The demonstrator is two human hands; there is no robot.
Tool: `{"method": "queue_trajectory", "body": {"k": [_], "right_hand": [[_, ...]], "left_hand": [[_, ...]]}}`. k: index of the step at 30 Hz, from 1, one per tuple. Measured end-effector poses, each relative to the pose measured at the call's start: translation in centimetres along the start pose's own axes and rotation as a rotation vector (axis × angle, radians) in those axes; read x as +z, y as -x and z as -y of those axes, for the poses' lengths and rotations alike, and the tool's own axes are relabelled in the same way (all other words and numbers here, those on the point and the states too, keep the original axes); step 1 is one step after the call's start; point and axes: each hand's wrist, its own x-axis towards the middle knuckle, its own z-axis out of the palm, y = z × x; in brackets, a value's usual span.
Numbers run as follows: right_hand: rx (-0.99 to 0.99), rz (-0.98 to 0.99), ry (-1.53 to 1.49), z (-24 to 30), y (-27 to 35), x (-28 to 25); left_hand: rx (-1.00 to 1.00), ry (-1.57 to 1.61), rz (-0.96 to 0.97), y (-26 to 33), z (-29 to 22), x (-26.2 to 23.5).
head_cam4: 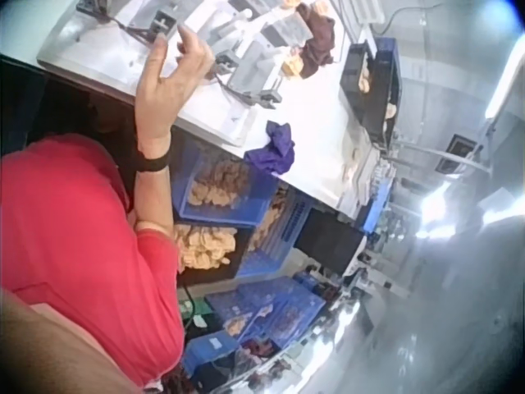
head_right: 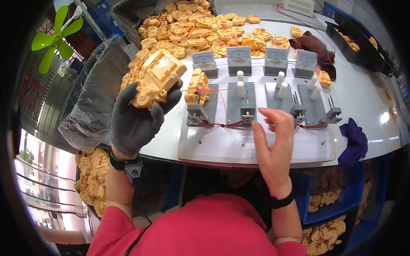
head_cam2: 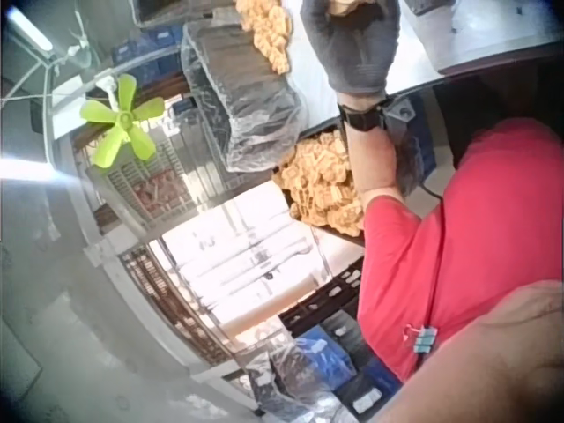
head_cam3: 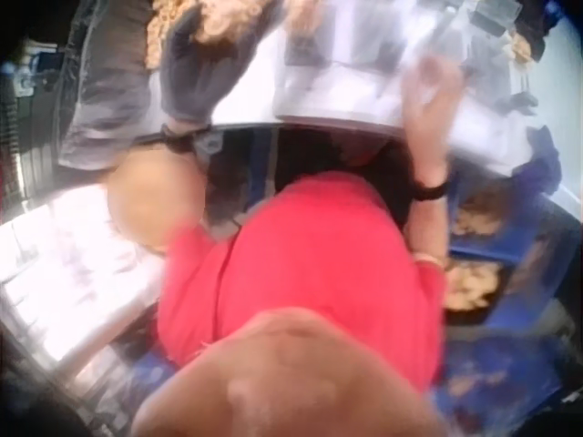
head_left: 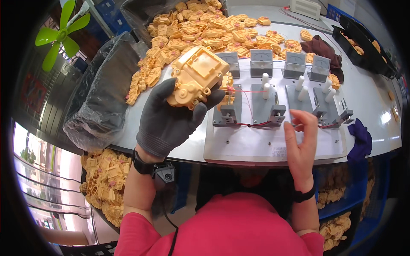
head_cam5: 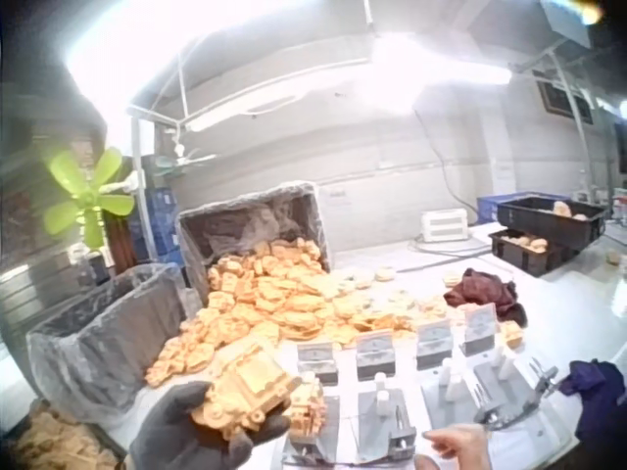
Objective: The person places yellow plastic components into a multi-station testing jig on a white table. They insert each part into a metal clamp, press a lever to secure it, and then remove the part to place it into a blue bin. The process is repeated for multiple units in a repetitive assembly line fashion.
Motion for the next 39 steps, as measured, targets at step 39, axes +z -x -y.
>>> {"method": "queue_trajectory", "body": {"k": [39], "right_hand": [[-0.054,0.255,-0.366,-1.4,0.2,-0.9]], "left_hand": [[0.349,-2.613,0.283,-13.6,-1.5,2.0]]}}
